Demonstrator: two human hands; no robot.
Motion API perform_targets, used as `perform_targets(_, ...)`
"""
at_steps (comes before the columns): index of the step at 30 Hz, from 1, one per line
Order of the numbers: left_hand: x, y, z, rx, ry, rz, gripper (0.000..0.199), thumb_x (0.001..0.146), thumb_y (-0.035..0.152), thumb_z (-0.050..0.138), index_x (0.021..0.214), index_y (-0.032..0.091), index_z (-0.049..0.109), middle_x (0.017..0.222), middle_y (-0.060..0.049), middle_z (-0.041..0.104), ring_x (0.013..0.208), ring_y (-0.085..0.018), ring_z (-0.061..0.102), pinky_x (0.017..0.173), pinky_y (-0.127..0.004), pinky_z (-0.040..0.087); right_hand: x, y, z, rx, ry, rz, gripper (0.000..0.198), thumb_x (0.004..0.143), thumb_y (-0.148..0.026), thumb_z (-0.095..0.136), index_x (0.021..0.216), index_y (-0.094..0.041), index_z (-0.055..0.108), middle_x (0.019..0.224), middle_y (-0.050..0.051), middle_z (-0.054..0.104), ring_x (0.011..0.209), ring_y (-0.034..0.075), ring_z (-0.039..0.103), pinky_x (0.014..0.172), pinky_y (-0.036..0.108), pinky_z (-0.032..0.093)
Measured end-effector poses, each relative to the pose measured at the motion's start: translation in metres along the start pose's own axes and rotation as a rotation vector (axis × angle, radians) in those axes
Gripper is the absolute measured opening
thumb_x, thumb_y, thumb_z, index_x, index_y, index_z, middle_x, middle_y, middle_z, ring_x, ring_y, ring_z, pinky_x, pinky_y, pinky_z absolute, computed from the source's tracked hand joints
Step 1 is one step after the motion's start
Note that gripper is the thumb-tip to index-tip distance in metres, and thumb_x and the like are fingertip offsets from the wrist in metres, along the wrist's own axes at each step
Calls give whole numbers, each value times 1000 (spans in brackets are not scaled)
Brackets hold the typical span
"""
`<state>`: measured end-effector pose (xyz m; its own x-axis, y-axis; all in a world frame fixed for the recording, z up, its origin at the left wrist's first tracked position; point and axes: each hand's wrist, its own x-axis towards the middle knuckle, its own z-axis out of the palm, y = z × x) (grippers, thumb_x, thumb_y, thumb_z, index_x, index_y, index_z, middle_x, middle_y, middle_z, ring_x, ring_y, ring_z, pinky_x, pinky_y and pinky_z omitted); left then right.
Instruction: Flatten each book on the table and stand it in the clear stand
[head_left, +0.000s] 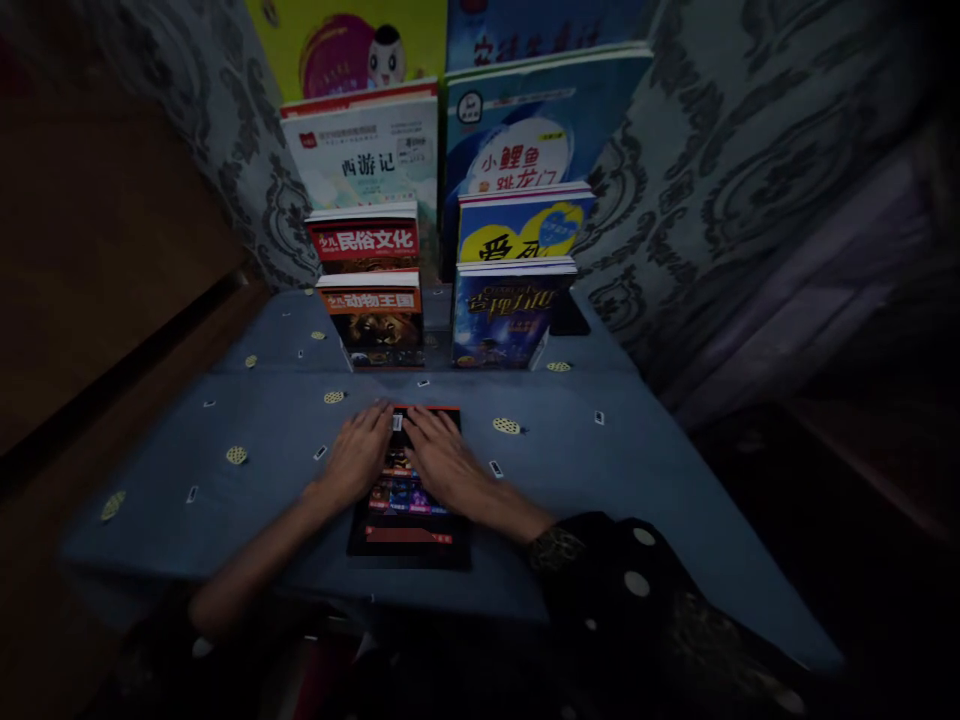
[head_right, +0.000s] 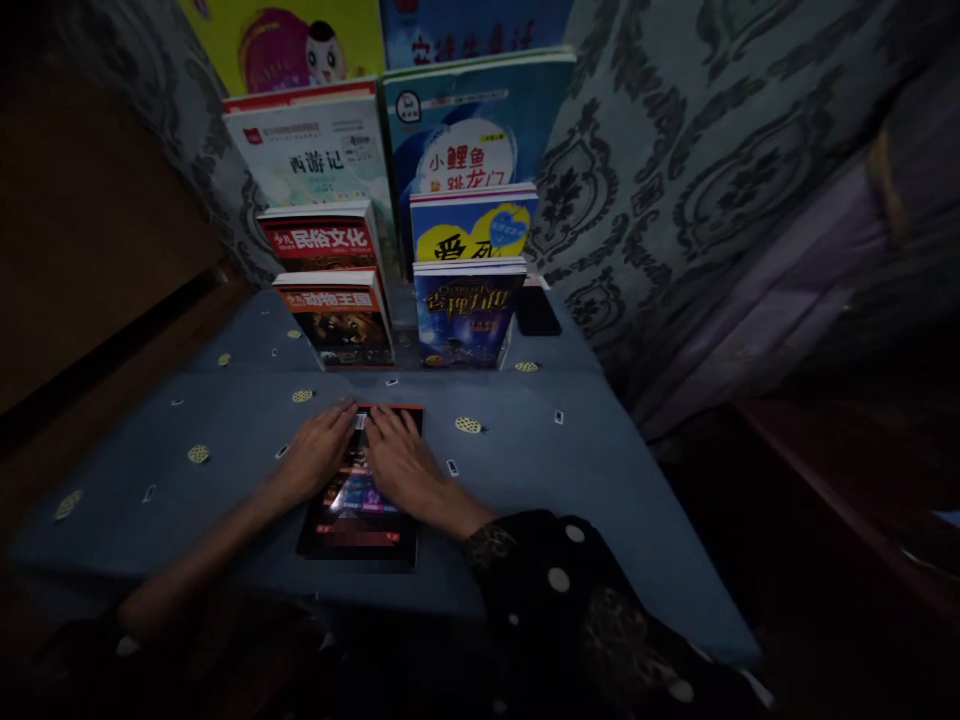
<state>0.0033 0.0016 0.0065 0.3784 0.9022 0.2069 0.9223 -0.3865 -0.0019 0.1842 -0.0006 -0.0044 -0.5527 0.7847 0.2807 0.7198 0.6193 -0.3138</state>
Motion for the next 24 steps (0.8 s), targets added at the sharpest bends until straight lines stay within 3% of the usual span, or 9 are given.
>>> perform_targets(4,1,-6,19,-58,52,54,47,95,10,37,140,11,51,147,-19,54,136,-27,53,111,-47,44,8,-1,7,-2,9,-51,47,100,-22,41,143,-4,51,150,22,52,147,29,40,122,53,32)
perform_targets(11,1,-3,18,-33,64,46,46,96,9,37,139,10,52,145,-19,56,135,-30,54,108,-48,46,7,-1,1,-4,5,-62,48,101,-25,42,142,-1,51,149,23,53,144,29,45,122,51,33)
perform_targets(17,0,-2,12,24,64,71,47,97,11,39,142,13,52,147,-18,55,135,-29,54,106,-47,46,6,-8,-3,-24,17,91,55,99,-31,52,142,2,50,151,26,48,146,34,41,122,52,32)
perform_targets(24,0,4,4,69,19,41,48,97,11,38,143,15,51,149,-16,54,135,-29,54,108,-50,45,-1,-3,-1,4,6,171,61,98,-36,53,145,3,48,154,26,43,149,33,35,123,49,31)
